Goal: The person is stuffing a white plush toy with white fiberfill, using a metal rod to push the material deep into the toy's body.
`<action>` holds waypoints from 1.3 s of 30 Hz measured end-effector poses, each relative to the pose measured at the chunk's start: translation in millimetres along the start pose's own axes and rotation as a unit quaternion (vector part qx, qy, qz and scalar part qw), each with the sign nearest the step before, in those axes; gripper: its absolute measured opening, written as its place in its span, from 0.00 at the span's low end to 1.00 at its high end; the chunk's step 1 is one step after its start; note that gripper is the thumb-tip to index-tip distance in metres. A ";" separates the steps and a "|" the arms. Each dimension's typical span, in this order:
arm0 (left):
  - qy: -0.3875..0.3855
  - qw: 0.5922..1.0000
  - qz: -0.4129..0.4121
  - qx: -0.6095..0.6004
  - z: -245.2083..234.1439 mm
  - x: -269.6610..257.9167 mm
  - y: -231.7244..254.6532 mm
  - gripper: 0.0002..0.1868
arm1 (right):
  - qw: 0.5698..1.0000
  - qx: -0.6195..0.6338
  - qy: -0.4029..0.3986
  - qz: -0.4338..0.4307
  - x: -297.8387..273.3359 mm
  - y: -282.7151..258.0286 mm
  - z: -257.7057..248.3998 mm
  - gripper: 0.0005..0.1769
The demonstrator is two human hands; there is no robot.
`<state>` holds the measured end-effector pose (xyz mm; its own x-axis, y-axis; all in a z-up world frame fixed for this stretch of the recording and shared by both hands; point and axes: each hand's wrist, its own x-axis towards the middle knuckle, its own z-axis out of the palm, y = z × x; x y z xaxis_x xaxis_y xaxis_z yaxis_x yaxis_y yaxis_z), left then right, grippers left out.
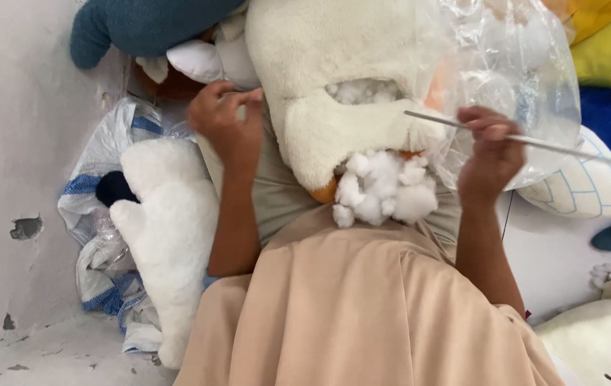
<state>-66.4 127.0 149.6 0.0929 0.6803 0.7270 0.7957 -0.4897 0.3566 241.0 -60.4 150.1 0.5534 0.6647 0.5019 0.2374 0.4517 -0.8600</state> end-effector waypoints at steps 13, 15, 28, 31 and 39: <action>-0.150 0.984 -0.068 0.072 2.6 -51.0 -5.0 0.43 | 0.926 -0.295 -0.180 0.150 -13.7 -32.2 -17.3 0.04; -0.171 0.985 -0.005 -0.006 1.9 -52.1 21.2 0.40 | 0.875 -0.354 -0.264 0.197 -17.0 -28.3 -21.3 0.17; -0.174 0.950 0.145 -0.213 19.8 -79.2 97.7 0.25 | 0.905 -0.326 -0.253 0.104 -27.4 11.7 -33.6 0.03; -0.208 0.933 0.140 -0.258 24.0 -77.2 104.3 0.22 | 0.933 -0.208 -0.218 0.197 -20.5 5.8 -24.5 0.04; -0.293 0.868 0.038 -0.399 27.3 -76.9 119.8 0.16 | 0.950 -0.073 -0.209 0.220 -13.2 -5.3 19.5 0.05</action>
<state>38.1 30.9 120.3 0.6024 0.6750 0.4260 0.1269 -0.6079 0.7838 216.8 -60.0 149.9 0.2677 0.9618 0.0573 0.1816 0.0080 -0.9833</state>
